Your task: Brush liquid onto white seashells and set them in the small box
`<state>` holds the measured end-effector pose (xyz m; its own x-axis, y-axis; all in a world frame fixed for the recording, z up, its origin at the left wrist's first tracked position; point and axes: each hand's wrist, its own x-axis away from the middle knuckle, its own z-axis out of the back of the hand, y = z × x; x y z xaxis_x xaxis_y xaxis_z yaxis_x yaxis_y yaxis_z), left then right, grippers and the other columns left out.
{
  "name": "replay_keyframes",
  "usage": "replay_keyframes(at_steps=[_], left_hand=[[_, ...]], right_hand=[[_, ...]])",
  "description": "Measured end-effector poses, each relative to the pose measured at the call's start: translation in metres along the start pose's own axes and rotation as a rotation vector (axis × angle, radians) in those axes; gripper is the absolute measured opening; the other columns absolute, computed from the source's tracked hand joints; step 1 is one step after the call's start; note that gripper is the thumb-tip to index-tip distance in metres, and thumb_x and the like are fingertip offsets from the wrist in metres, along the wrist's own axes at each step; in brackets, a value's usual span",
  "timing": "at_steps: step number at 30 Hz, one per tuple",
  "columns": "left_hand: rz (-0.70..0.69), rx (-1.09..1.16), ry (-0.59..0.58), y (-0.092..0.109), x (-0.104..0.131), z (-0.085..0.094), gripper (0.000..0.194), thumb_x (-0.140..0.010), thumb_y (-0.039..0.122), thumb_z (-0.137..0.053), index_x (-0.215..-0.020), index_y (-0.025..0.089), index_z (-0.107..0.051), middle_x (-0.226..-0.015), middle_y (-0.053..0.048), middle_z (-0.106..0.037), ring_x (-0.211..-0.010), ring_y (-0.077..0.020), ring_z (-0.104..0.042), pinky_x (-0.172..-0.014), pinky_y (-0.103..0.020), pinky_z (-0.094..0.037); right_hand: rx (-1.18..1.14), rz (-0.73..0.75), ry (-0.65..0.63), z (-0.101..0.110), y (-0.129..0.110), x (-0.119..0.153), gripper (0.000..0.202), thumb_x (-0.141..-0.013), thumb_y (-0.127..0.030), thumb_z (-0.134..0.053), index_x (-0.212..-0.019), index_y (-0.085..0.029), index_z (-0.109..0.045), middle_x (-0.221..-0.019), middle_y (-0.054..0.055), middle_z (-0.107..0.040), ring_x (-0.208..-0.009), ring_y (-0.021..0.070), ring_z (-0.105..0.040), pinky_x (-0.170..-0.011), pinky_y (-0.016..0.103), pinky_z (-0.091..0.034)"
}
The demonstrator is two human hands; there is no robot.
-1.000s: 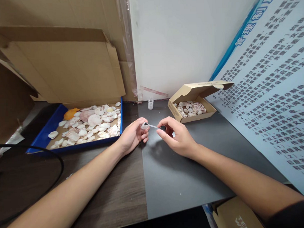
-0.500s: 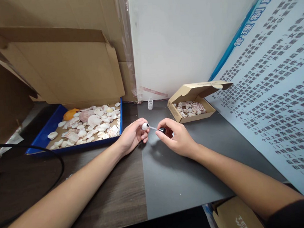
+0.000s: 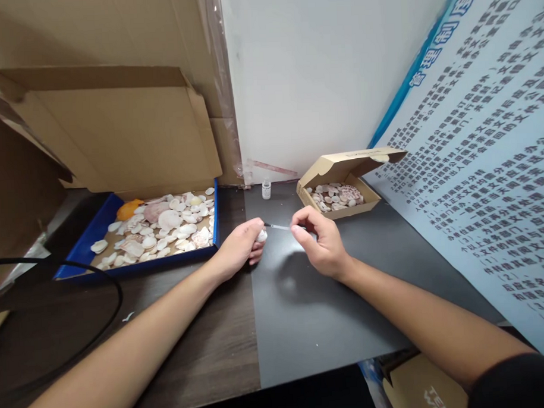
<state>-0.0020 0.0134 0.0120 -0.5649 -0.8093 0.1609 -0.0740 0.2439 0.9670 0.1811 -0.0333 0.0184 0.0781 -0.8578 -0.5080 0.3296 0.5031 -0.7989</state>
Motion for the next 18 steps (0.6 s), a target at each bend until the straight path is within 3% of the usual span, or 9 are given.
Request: replay_keyframes(at_steps=[3,6,8,12,15,18], left_hand=[[-0.102,-0.233,-0.013,0.019,0.006,0.002,0.036,-0.089,0.049,-0.055,-0.071,0.021,-0.041,-0.056,0.006,-0.034,-0.046,-0.0083,-0.027,-0.044,-0.020,-0.021],[-0.314,-0.775,0.152,0.045,0.014,0.019,0.030,-0.088,0.040,-0.056,-0.068,0.021,-0.047,-0.059,0.002,-0.045,-0.057,-0.0135,-0.040,-0.055,-0.024,-0.029],[-0.260,-1.129,0.268,0.060,0.018,0.041,0.024,-0.089,0.037,-0.049,-0.071,0.022,-0.049,-0.061,0.000,-0.050,-0.060,-0.0173,-0.046,-0.059,-0.027,-0.030],[0.070,-1.612,0.370,0.074,0.022,0.086,0.031,-0.091,0.040,-0.038,-0.073,0.022,-0.056,-0.072,-0.010,-0.064,-0.071,-0.0286,-0.058,-0.063,-0.033,-0.033],[0.159,-1.709,0.380,0.074,0.023,0.104,0.038,-0.091,0.040,-0.034,-0.076,0.021,-0.063,-0.087,-0.017,-0.071,-0.083,-0.0349,-0.064,-0.067,-0.037,-0.038],[0.201,-1.692,0.332,0.071,0.024,0.111,0.038,-0.089,0.042,-0.037,-0.080,0.021,-0.067,-0.091,-0.016,-0.074,-0.086,-0.0337,-0.066,-0.069,-0.036,-0.042]], right_hand=[[-0.042,-0.065,-0.004,0.001,0.009,-0.003,0.012,-0.096,-0.031,-0.047,-0.095,-0.021,-0.053,-0.069,-0.004,-0.046,-0.054,0.0106,-0.041,-0.053,0.024,-0.036],[0.011,-0.156,-0.075,-0.003,0.024,-0.005,0.018,-0.099,-0.034,-0.043,-0.102,-0.020,-0.054,-0.068,-0.004,-0.045,-0.056,0.0118,-0.044,-0.055,0.024,-0.038],[0.011,-0.210,-0.096,-0.008,0.033,-0.006,0.022,-0.100,-0.035,-0.039,-0.101,-0.020,-0.055,-0.069,-0.004,-0.046,-0.055,0.0116,-0.044,-0.055,0.024,-0.037],[-0.029,-0.225,-0.073,-0.018,0.043,-0.010,0.028,-0.101,-0.039,-0.037,-0.095,-0.020,-0.056,-0.070,-0.003,-0.045,-0.055,0.0114,-0.042,-0.053,0.023,-0.036],[-0.047,-0.183,-0.085,-0.025,0.041,-0.016,0.030,-0.102,-0.041,-0.036,-0.093,-0.020,-0.056,-0.069,-0.003,-0.044,-0.056,0.0121,-0.042,-0.054,0.023,-0.036],[-0.053,-0.147,-0.108,-0.031,0.040,-0.025,0.030,-0.101,-0.040,-0.036,-0.090,-0.020,-0.056,-0.069,-0.002,-0.045,-0.059,0.0130,-0.044,-0.055,0.023,-0.037]])
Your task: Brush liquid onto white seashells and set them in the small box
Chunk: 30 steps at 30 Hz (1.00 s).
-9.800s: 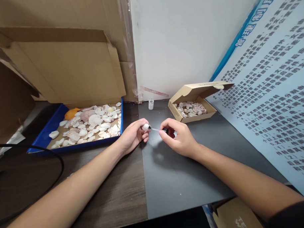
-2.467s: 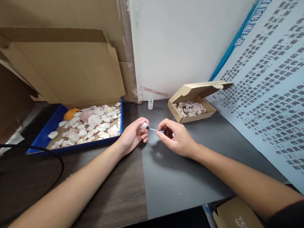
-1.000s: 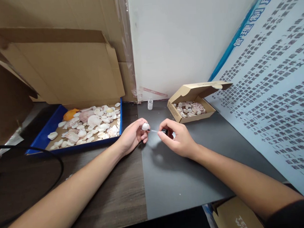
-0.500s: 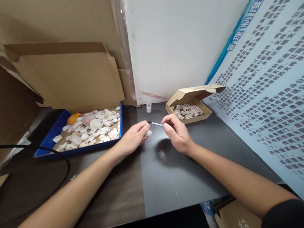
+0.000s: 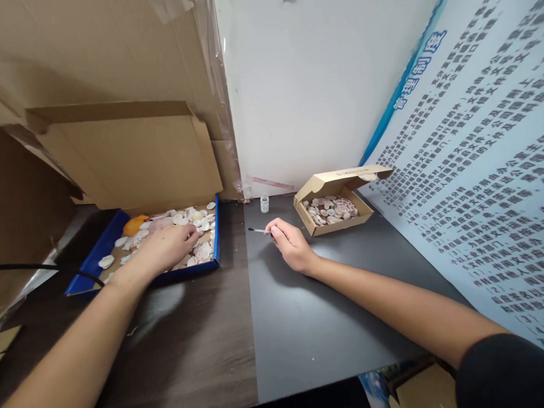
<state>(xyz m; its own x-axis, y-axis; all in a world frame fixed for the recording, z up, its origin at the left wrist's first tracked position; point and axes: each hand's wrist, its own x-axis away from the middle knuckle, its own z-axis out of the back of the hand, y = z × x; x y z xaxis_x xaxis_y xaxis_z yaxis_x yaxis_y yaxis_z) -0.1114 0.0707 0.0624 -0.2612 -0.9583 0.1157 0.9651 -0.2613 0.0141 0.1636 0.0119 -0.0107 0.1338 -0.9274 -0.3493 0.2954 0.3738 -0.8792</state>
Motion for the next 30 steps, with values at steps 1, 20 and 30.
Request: replay_keyframes(at_steps=[1,20,30], left_hand=[[-0.001,0.011,-0.013,0.000,0.000,-0.001,0.039,-0.089,0.042,-0.036,-0.081,0.021,-0.068,-0.091,-0.015,-0.075,-0.086,-0.0325,-0.067,-0.069,-0.035,-0.043],[-0.017,0.028,0.044,-0.019,-0.057,0.009,0.039,-0.082,0.021,-0.044,-0.114,0.012,-0.064,-0.112,-0.019,-0.059,-0.109,-0.0375,-0.056,-0.095,-0.043,-0.042],[0.010,-0.017,-0.042,-0.031,-0.078,-0.005,0.032,-0.078,0.013,-0.048,-0.107,0.013,-0.060,-0.111,-0.016,-0.058,-0.105,-0.0322,-0.050,-0.087,-0.039,-0.038]], right_hand=[[-0.006,0.007,0.001,-0.001,0.000,-0.004,0.029,-0.101,-0.039,-0.036,-0.089,-0.020,-0.055,-0.069,-0.002,-0.045,-0.060,0.0132,-0.044,-0.055,0.023,-0.037],[-0.114,-0.044,0.011,-0.002,0.007,-0.016,0.025,-0.099,-0.039,-0.040,-0.087,-0.021,-0.054,-0.063,-0.004,-0.040,-0.057,0.0135,-0.044,-0.055,0.024,-0.036],[-0.160,-0.058,0.018,-0.001,0.004,-0.017,0.022,-0.097,-0.035,-0.042,-0.087,-0.021,-0.055,-0.063,-0.005,-0.038,-0.059,0.0132,-0.041,-0.057,0.024,-0.034]])
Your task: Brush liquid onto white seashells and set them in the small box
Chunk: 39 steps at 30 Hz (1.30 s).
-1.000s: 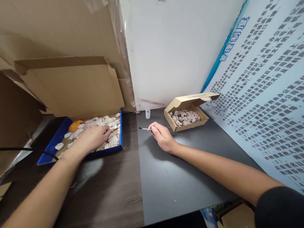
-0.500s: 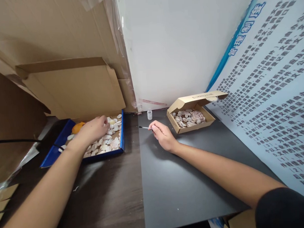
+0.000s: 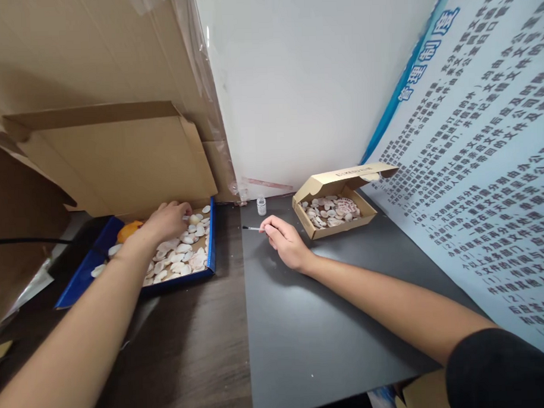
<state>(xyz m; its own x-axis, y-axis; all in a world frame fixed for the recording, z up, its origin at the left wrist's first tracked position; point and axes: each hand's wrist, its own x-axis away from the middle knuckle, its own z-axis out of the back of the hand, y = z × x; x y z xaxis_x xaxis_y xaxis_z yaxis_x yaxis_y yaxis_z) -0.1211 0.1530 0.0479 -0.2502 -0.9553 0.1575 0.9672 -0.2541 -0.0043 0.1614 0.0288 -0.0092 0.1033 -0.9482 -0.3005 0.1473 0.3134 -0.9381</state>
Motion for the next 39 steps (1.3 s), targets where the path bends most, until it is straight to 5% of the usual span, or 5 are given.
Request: replay_keyframes(at_steps=[11,21,29,34,39], left_hand=[[0.100,0.082,0.005,0.000,0.018,0.009,0.016,-0.087,0.036,-0.045,-0.090,0.021,-0.044,-0.087,-0.005,-0.060,-0.077,-0.0189,-0.053,-0.064,-0.026,-0.032],[0.058,0.161,0.018,-0.002,0.032,0.008,0.023,-0.086,0.029,-0.046,-0.103,0.018,-0.056,-0.103,-0.008,-0.066,-0.091,-0.0208,-0.059,-0.077,-0.025,-0.039],[0.119,0.111,0.016,-0.005,0.030,0.010,0.037,-0.093,0.026,-0.026,-0.110,0.017,-0.058,-0.109,-0.011,-0.067,-0.093,-0.0207,-0.061,-0.080,-0.027,-0.043],[0.102,0.035,-0.051,-0.003,0.022,0.008,0.044,-0.092,0.042,-0.035,-0.122,0.016,-0.054,-0.121,-0.015,-0.066,-0.105,-0.0276,-0.062,-0.087,-0.032,-0.044],[0.082,0.001,-0.103,-0.003,0.015,0.003,0.038,-0.085,0.037,-0.045,-0.113,0.015,-0.059,-0.118,-0.016,-0.067,-0.105,-0.0295,-0.062,-0.087,-0.033,-0.043]], right_hand=[[-0.004,0.023,-0.026,0.000,-0.001,0.000,0.021,-0.096,-0.035,-0.042,-0.087,-0.021,-0.054,-0.063,-0.004,-0.040,-0.062,0.0139,-0.042,-0.060,0.025,-0.034],[-0.010,0.037,-0.045,0.000,-0.003,0.001,0.020,-0.096,-0.034,-0.043,-0.086,-0.020,-0.053,-0.064,-0.004,-0.041,-0.062,0.0135,-0.042,-0.060,0.025,-0.034],[0.002,0.035,-0.057,0.001,-0.002,0.000,0.020,-0.096,-0.034,-0.043,-0.086,-0.020,-0.053,-0.064,-0.004,-0.040,-0.061,0.0129,-0.041,-0.059,0.025,-0.033],[0.000,0.036,-0.058,0.000,-0.002,0.000,0.021,-0.096,-0.035,-0.043,-0.086,-0.020,-0.054,-0.064,-0.004,-0.040,-0.061,0.0132,-0.041,-0.059,0.025,-0.033],[0.004,0.028,-0.065,0.000,-0.001,0.000,0.020,-0.096,-0.035,-0.042,-0.087,-0.020,-0.054,-0.064,-0.004,-0.040,-0.061,0.0131,-0.041,-0.059,0.025,-0.033]])
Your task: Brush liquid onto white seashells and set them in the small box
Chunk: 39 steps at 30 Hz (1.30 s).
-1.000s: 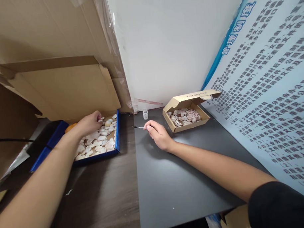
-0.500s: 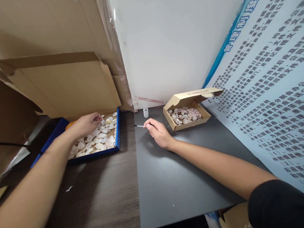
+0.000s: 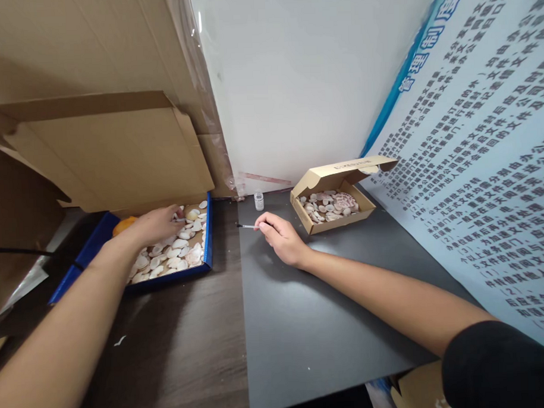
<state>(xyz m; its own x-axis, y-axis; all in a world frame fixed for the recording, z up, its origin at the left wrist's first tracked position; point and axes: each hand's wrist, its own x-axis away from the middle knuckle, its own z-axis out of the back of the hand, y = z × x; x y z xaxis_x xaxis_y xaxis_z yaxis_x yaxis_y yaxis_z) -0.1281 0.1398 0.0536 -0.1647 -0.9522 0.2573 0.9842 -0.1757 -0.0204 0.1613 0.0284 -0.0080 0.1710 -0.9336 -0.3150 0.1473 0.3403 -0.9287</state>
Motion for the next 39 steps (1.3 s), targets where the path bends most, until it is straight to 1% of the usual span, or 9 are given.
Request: replay_keyframes(at_steps=[3,7,12,17,21,24,29,33,39], left_hand=[[0.002,0.016,0.010,0.0002,-0.0010,-0.0016,0.033,-0.084,0.036,-0.046,-0.106,0.016,-0.060,-0.109,-0.015,-0.069,-0.097,-0.0283,-0.063,-0.082,-0.032,-0.044],[0.006,0.101,0.074,-0.0001,0.0014,0.0003,0.031,-0.086,0.039,-0.041,-0.097,0.016,-0.059,-0.105,-0.014,-0.069,-0.094,-0.0257,-0.062,-0.079,-0.031,-0.043],[0.017,0.255,0.107,-0.0032,0.0032,0.0027,0.034,-0.085,0.041,-0.037,-0.091,0.016,-0.059,-0.104,-0.013,-0.070,-0.094,-0.0252,-0.063,-0.084,-0.031,-0.045],[0.004,0.366,0.081,-0.0057,0.0010,-0.0026,0.038,-0.081,0.041,-0.039,-0.096,0.015,-0.061,-0.115,-0.014,-0.070,-0.105,-0.0265,-0.063,-0.096,-0.033,-0.045],[0.015,0.427,0.054,-0.0063,-0.0005,-0.0057,0.043,-0.078,0.043,-0.042,-0.103,0.014,-0.062,-0.130,-0.017,-0.066,-0.118,-0.0289,-0.061,-0.103,-0.035,-0.042],[0.026,0.455,0.036,-0.0053,0.0004,-0.0052,0.042,-0.076,0.040,-0.044,-0.102,0.013,-0.062,-0.134,-0.019,-0.063,-0.122,-0.0299,-0.059,-0.107,-0.036,-0.040],[0.022,0.464,0.061,-0.0034,0.0051,-0.0013,0.034,-0.078,0.040,-0.041,-0.094,0.016,-0.060,-0.120,-0.015,-0.069,-0.112,-0.0300,-0.062,-0.102,-0.037,-0.044],[0.010,0.461,0.099,-0.0040,0.0084,-0.0001,0.033,-0.079,0.041,-0.039,-0.089,0.017,-0.059,-0.113,-0.013,-0.070,-0.109,-0.0297,-0.062,-0.100,-0.038,-0.044],[-0.055,0.447,0.054,-0.0038,0.0075,-0.0044,0.036,-0.076,0.048,-0.047,-0.088,0.018,-0.064,-0.104,-0.009,-0.072,-0.102,-0.0278,-0.063,-0.096,-0.035,-0.045]], right_hand=[[0.001,-0.008,0.000,0.0000,-0.0002,0.0002,0.020,-0.096,-0.035,-0.043,-0.087,-0.020,-0.053,-0.064,-0.004,-0.040,-0.062,0.0130,-0.041,-0.059,0.025,-0.033],[-0.001,-0.004,0.001,-0.0001,-0.0010,0.0007,0.020,-0.096,-0.034,-0.042,-0.087,-0.020,-0.053,-0.063,-0.004,-0.040,-0.061,0.0132,-0.041,-0.058,0.025,-0.033],[0.010,-0.006,-0.003,0.0003,-0.0022,0.0009,0.020,-0.096,-0.034,-0.042,-0.087,-0.020,-0.054,-0.063,-0.004,-0.040,-0.061,0.0135,-0.041,-0.059,0.025,-0.033],[0.005,-0.005,-0.005,0.0004,-0.0028,0.0010,0.020,-0.096,-0.034,-0.043,-0.087,-0.020,-0.054,-0.063,-0.004,-0.040,-0.062,0.0135,-0.042,-0.059,0.025,-0.033],[0.004,-0.002,-0.009,0.0002,-0.0027,0.0012,0.020,-0.096,-0.034,-0.043,-0.086,-0.021,-0.053,-0.064,-0.004,-0.040,-0.061,0.0132,-0.041,-0.060,0.025,-0.033],[0.007,0.010,-0.011,0.0001,-0.0024,0.0012,0.020,-0.096,-0.034,-0.043,-0.086,-0.020,-0.053,-0.064,-0.004,-0.041,-0.062,0.0133,-0.041,-0.060,0.025,-0.033],[0.020,0.007,-0.013,0.0003,-0.0021,0.0011,0.019,-0.096,-0.033,-0.043,-0.087,-0.020,-0.053,-0.064,-0.004,-0.042,-0.063,0.0138,-0.043,-0.061,0.026,-0.034],[0.034,0.017,-0.018,0.0003,-0.0022,0.0008,0.020,-0.096,-0.033,-0.043,-0.086,-0.020,-0.054,-0.064,-0.004,-0.041,-0.062,0.0137,-0.042,-0.060,0.026,-0.034],[0.040,0.014,-0.021,0.0004,-0.0024,0.0008,0.020,-0.096,-0.034,-0.042,-0.086,-0.021,-0.053,-0.064,-0.004,-0.041,-0.063,0.0138,-0.042,-0.061,0.026,-0.034]])
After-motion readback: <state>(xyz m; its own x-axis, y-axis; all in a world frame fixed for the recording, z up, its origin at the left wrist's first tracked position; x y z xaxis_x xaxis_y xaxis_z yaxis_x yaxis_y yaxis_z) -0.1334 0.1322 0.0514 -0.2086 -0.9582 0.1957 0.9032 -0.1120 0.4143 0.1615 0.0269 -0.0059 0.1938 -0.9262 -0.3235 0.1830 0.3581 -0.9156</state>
